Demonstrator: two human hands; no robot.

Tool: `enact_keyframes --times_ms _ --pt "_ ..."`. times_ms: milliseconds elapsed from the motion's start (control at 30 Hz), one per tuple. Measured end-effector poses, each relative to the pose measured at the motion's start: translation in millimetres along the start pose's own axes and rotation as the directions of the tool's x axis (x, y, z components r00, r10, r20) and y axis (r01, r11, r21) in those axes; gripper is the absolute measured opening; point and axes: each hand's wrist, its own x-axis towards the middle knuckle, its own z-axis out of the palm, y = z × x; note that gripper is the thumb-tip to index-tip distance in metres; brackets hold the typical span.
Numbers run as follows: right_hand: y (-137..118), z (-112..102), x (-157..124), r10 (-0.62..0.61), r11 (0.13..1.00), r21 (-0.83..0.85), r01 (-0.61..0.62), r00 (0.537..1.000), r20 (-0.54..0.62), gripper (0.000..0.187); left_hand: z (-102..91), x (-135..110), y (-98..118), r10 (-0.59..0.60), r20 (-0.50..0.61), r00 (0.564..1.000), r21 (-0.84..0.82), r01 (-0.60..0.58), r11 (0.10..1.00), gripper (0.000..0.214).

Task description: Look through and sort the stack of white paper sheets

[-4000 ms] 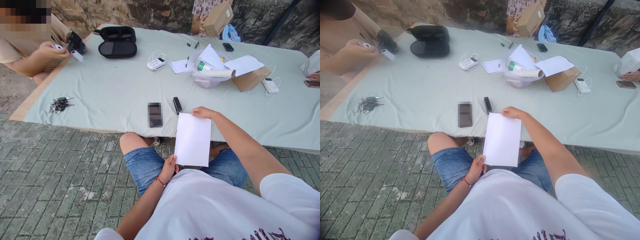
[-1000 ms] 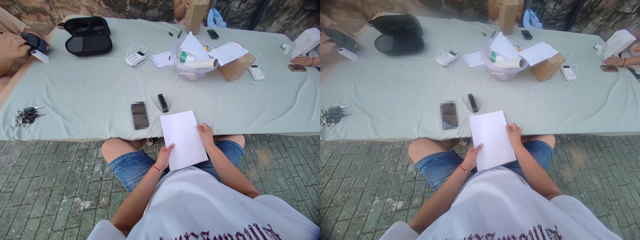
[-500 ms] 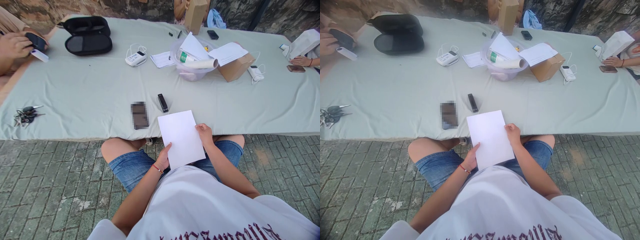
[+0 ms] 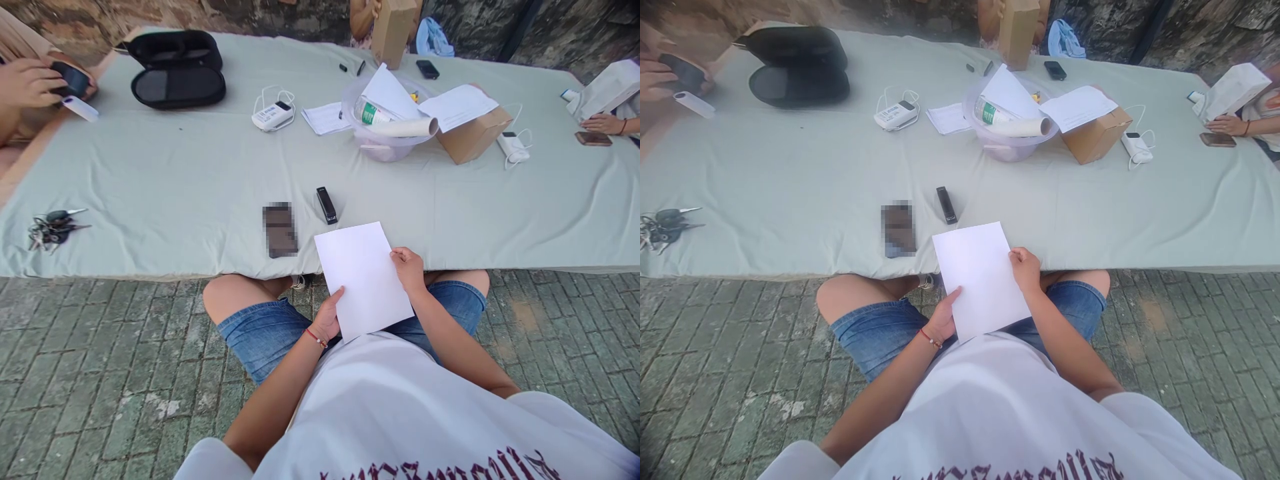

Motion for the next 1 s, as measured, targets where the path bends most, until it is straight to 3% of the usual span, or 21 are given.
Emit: enact_keyframes --times_ms 300,533,1000 --pt "-0.9 1.0 -0.9 -0.022 1.0 -0.017 0.022 1.0 -0.012 0.032 -2.1 -1.6 2.4 -0.055 0.164 0.985 -0.049 0.064 0.997 0.052" --pt "-3.1 2.3 -4.4 -0.033 0.999 0.02 0.033 0.999 -0.012 0.032 -6.7 1.3 2.6 -0.076 0.142 0.987 -0.056 0.085 0.995 0.043" --pt "-8.3 -5.9 9.0 -0.035 0.999 -0.025 0.036 0.999 0.035 0.025 -20.2 14.6 1.6 -0.115 0.246 0.962 -0.023 0.125 0.992 0.052"
